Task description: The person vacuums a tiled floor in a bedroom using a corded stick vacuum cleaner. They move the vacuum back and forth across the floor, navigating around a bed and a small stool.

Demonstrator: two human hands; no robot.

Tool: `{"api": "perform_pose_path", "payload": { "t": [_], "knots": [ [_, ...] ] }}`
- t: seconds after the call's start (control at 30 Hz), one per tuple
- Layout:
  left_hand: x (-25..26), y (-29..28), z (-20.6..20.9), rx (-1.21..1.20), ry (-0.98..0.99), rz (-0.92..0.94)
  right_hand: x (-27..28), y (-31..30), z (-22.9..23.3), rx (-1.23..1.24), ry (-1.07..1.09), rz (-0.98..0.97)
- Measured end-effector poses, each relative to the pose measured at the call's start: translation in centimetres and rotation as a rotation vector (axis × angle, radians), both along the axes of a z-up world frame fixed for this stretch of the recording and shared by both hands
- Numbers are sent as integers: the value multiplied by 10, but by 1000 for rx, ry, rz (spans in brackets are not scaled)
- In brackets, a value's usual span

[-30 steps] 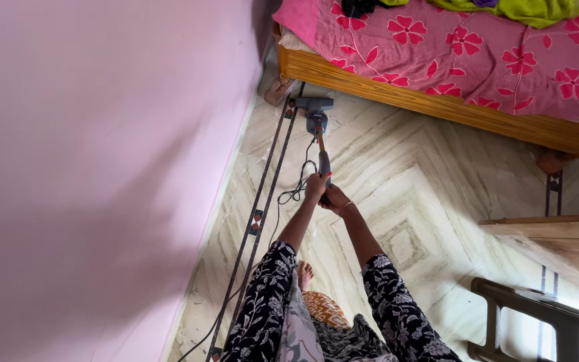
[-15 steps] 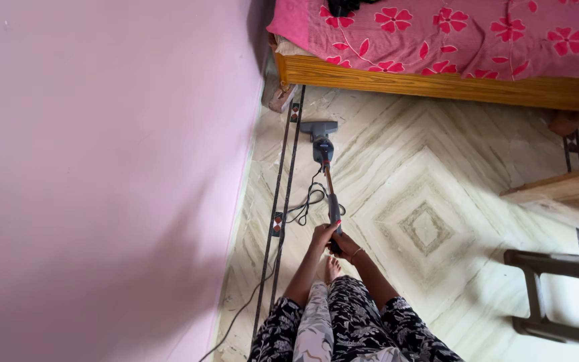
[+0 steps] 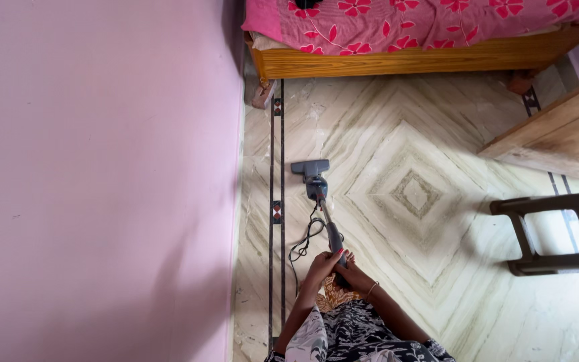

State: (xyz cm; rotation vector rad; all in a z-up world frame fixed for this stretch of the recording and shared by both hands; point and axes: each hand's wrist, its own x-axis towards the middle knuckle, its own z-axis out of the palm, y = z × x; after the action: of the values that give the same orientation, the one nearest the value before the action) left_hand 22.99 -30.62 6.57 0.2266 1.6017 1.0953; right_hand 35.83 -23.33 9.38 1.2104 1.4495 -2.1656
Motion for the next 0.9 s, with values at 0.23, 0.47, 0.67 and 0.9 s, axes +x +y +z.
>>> {"api": "perform_pose_path", "payload": {
  "t": [0.23,0.47,0.67,0.9],
  "knots": [
    [4,-47,33,49,-3,-122,12,-29,57,35,7,-5],
    [17,-65,76,39,-38,-169,26,-49,85,-46,92,-67],
    [11,-39,38,89,-99,-224,34,-47,47,-132,210,-303],
    [20,-14,14,140,-121,-90,11,-23,-12,-372,222,-584]
  ]
}}
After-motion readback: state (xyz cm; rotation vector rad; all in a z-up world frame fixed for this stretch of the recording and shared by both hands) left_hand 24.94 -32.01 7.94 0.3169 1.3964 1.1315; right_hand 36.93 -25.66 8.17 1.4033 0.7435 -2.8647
